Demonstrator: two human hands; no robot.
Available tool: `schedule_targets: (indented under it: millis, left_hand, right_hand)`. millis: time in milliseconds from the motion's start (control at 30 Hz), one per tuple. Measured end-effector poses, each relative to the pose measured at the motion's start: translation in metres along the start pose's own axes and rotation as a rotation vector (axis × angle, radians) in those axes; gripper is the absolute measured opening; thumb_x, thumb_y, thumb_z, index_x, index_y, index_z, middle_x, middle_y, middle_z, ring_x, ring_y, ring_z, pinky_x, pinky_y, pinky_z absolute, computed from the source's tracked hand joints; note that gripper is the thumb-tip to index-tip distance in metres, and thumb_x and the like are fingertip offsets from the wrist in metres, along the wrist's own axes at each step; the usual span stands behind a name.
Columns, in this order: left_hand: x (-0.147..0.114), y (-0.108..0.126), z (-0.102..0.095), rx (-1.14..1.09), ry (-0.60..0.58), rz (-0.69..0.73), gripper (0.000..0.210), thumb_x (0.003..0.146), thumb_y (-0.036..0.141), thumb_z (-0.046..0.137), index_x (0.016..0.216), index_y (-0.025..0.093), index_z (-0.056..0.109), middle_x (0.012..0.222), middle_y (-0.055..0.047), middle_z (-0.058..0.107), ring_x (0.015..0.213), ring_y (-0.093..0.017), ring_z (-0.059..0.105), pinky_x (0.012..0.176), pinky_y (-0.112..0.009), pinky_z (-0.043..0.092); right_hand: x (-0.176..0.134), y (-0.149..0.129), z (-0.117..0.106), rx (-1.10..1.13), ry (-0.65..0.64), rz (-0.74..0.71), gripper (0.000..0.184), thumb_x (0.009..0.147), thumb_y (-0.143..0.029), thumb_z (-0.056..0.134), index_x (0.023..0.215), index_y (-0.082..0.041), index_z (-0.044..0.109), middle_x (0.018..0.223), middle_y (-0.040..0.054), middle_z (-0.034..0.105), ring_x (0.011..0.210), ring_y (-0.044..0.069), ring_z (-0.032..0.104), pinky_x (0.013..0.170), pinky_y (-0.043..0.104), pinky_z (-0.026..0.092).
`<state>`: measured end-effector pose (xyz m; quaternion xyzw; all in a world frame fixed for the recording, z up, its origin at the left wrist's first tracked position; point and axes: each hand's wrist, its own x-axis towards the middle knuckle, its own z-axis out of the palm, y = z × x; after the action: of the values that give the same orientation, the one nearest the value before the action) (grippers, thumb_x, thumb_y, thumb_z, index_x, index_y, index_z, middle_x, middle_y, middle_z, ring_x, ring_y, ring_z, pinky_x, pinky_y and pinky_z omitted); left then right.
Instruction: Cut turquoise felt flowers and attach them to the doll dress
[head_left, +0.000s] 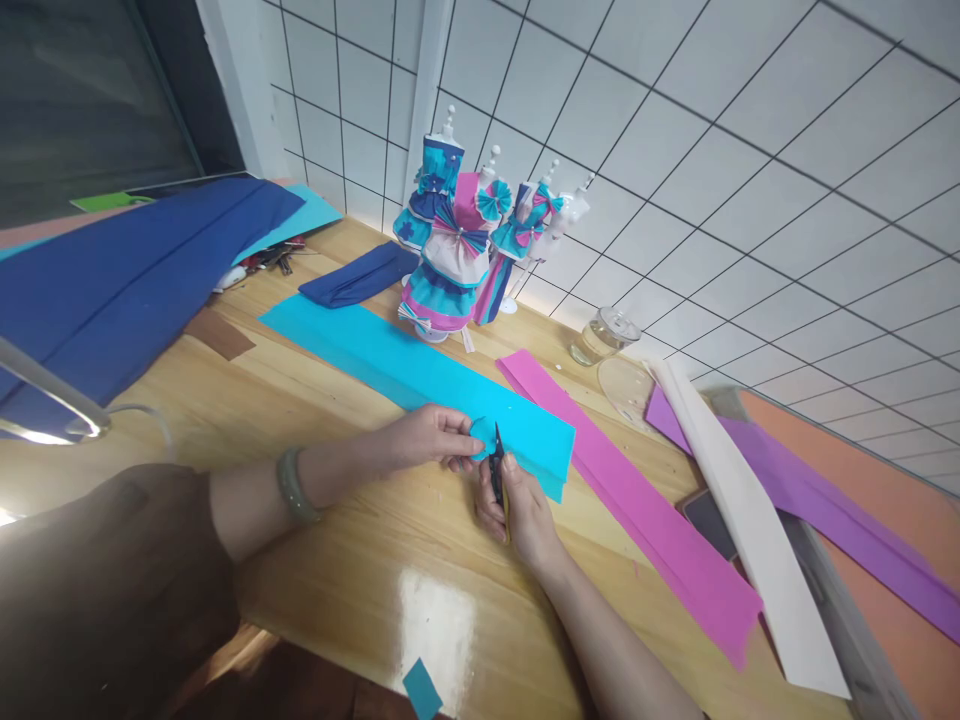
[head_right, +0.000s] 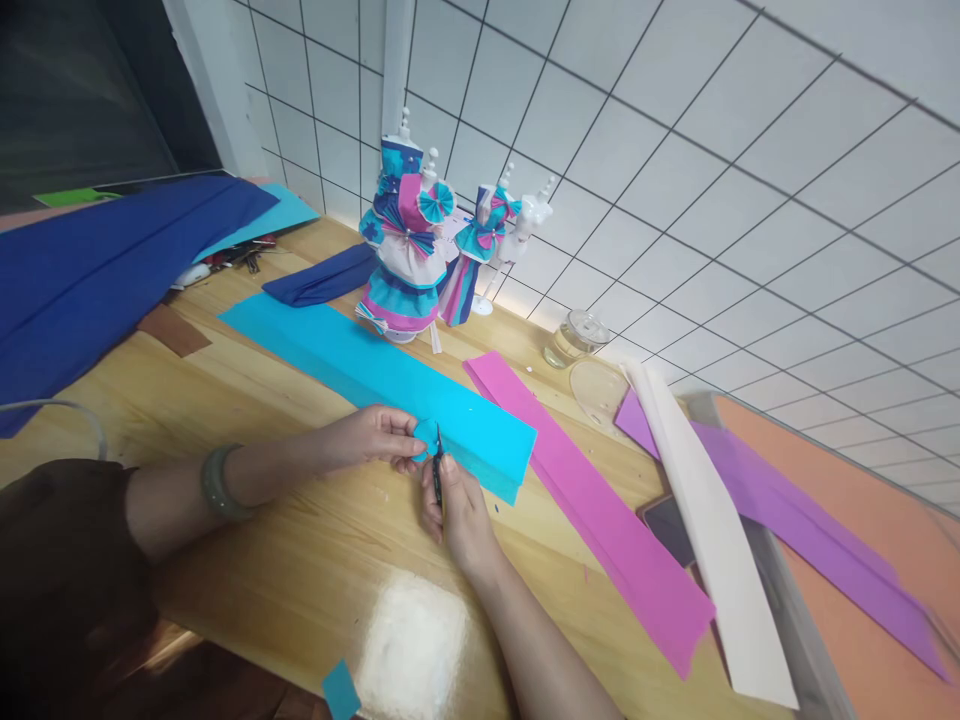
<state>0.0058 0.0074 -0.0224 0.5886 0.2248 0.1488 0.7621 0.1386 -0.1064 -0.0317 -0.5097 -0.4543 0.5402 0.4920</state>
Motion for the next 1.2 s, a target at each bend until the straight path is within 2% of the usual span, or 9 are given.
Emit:
schedule_targets:
  millis: [400, 967, 1200]
  left_hand:
    - [-0.0009, -0.0010, 0.0004, 0.057, 0.008, 0.066, 0.025, 0.069, 0.036, 0.062, 0.069, 0.012, 0.057, 0.063, 0.000, 0.058, 0.062, -0.010, 0.054, 0.061, -0.022, 0.040]
    - [-0.0008, 0.0004, -0.0049, 0.113, -0.011, 0.073, 0.026, 0.068, 0.037, 0.062, 0.064, 0.013, 0.055, 0.063, 0.000, 0.059, 0.063, -0.012, 0.057, 0.064, -0.024, 0.043]
    - [-0.0012, 0.0021, -0.0036, 0.072, -0.024, 0.054, 0.024, 0.068, 0.036, 0.063, 0.068, 0.012, 0.058, 0.066, -0.002, 0.061, 0.063, -0.011, 0.056, 0.063, -0.023, 0.042]
  right_hand:
    - [-0.0016, -0.0056, 0.0033, -0.020, 0.006, 0.002, 0.042, 0.089, -0.050, 0.025, 0.066, -0.018, 0.041, 0.040, -0.0084, 0.031, 0.031, 0.006, 0.028, 0.036, 0.021, 0.023]
    - [-0.0047, -0.0068, -0.0002, -0.070, -0.035, 0.019, 0.044, 0.092, -0.045, 0.023, 0.062, -0.018, 0.040, 0.040, -0.0075, 0.030, 0.032, 0.006, 0.027, 0.036, 0.022, 0.021]
    - [-0.0034, -0.0036, -0.0016, -0.032, -0.048, 0.003, 0.039, 0.091, -0.046, 0.024, 0.074, -0.017, 0.044, 0.042, -0.0085, 0.033, 0.031, 0.006, 0.028, 0.037, 0.020, 0.024]
